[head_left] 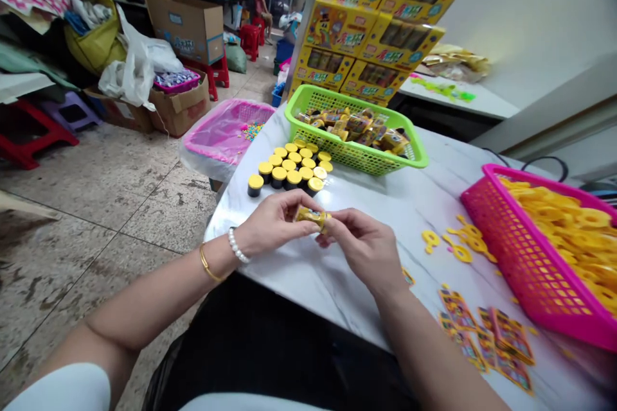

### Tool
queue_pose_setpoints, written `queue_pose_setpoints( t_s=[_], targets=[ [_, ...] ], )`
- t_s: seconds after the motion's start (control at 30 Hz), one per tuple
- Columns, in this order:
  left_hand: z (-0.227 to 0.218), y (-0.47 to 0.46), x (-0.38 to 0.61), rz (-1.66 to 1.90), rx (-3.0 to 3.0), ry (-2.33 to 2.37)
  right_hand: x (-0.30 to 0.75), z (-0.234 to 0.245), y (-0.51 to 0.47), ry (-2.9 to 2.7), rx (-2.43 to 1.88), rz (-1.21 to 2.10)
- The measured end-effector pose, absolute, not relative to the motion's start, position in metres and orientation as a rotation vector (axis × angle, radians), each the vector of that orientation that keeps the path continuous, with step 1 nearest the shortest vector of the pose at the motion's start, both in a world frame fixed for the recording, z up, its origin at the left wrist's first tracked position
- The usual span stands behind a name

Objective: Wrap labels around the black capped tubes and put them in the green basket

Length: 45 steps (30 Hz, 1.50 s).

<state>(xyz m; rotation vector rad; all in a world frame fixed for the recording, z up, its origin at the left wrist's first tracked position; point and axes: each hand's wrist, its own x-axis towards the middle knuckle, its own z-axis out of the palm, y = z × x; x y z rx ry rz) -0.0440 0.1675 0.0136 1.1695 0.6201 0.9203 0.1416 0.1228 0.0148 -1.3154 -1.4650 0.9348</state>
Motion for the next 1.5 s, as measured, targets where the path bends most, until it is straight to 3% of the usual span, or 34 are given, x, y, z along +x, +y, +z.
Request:
queue_pose_setpoints(
  t_s=[0.13,0.47,0.73,0.93,1.5],
  targets=[
    [0.009,0.166,-0.048,0.846,1.184,0.699,0.142,0.009,0.128,-1.422,-1.325,1.191],
    [0.005,0.171,-0.050,0.783,1.057,0.739,0.141,0.010,0.121,-1.602,-1.308,0.724],
    [0.006,0.169,-0.048,0.916,1.107,0.705,0.139,-0.001,0.136,-1.056,-1.303,1.260],
    [0.000,0.172,-0.052,0.768,1.066,0.739,0.146,0.003,0.133,-1.213,-1.175,1.406],
    [0.011,0.171,-0.050,0.510,0.897,0.704,0.142,-0.005,0.120,-1.547,-0.967,0.704]
  ],
)
